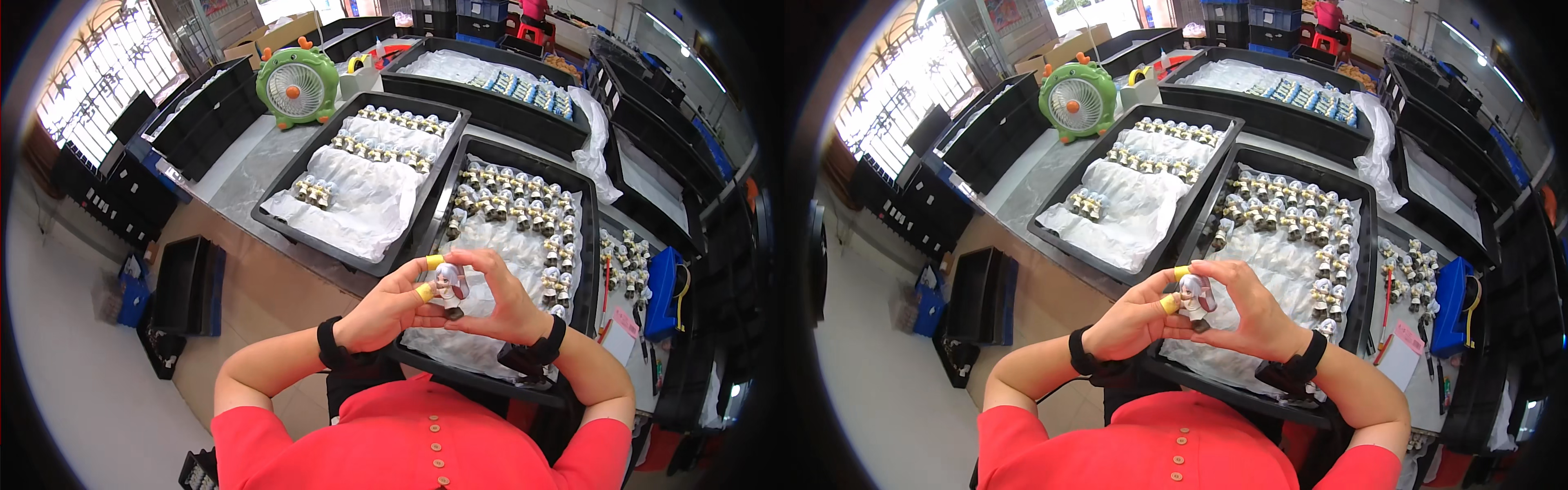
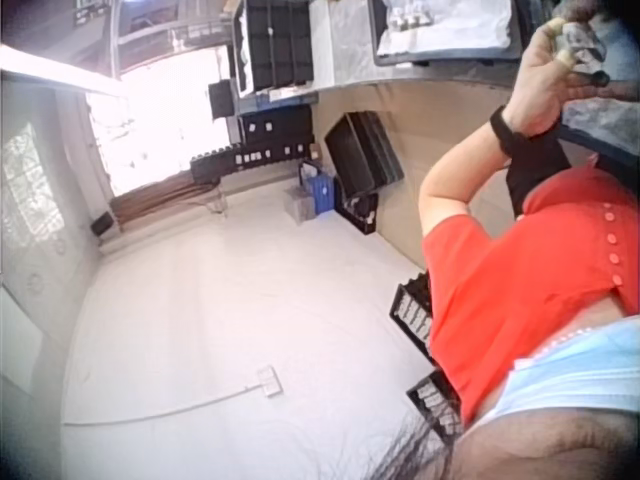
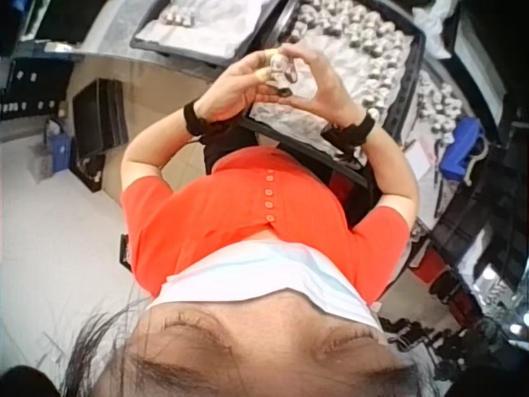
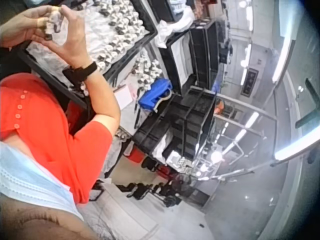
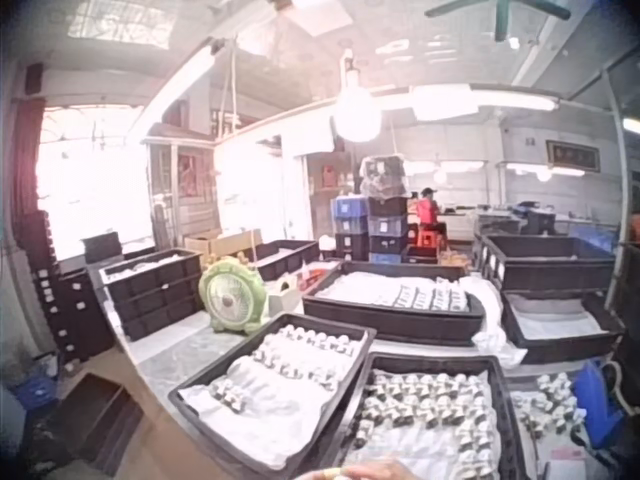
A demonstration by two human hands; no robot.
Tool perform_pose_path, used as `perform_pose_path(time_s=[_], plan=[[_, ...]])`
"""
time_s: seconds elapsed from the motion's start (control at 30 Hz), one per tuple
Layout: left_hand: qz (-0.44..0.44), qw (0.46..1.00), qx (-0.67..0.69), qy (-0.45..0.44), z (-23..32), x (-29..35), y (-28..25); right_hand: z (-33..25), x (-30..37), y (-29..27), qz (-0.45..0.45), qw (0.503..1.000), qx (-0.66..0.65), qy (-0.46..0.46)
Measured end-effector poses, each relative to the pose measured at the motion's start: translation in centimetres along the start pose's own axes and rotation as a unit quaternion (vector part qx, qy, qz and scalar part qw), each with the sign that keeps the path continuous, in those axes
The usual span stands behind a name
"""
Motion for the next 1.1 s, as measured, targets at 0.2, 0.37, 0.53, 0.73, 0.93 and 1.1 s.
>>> perform_pose_path(time_s=[0.2,0.37,0.53,0.73,0.93,1.1], plan=[[0.055,0.997,-0.016,0.055,-1.8,0.4,1.4,-0.6,0.3,1.0,0.004,0.995,0.08,-0.066],[0.021,0.996,-0.018,0.089,-3.2,0.1,2.0,-1.2,0.7,1.5,-0.003,0.99,0.103,-0.093],[-0.041,0.986,0.119,0.105,-3.0,0.1,2.3,-0.7,1.1,1.7,0.02,0.998,0.015,-0.054],[-0.064,0.98,0.156,0.109,-4.7,-0.2,1.4,-0.1,1.0,2.1,0.018,0.998,0.022,-0.051],[-0.035,0.982,0.151,0.11,-4.7,-0.4,1.5,-0.1,0.7,2.0,0.01,0.997,0.058,-0.054],[-0.008,0.983,0.163,0.086,-4.5,-0.8,1.9,0.2,0.5,1.6,-0.002,1.0,0.029,-0.005]])
Point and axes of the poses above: each hand's wrist, its own x-axis away from the middle knuckle, its own y-axis out of the palm, z = x × y, the point moved 1 cm from there along -x, towards the middle knuckle, and after that the axes turned 9 degrees about -x, right-handed, at the moved point
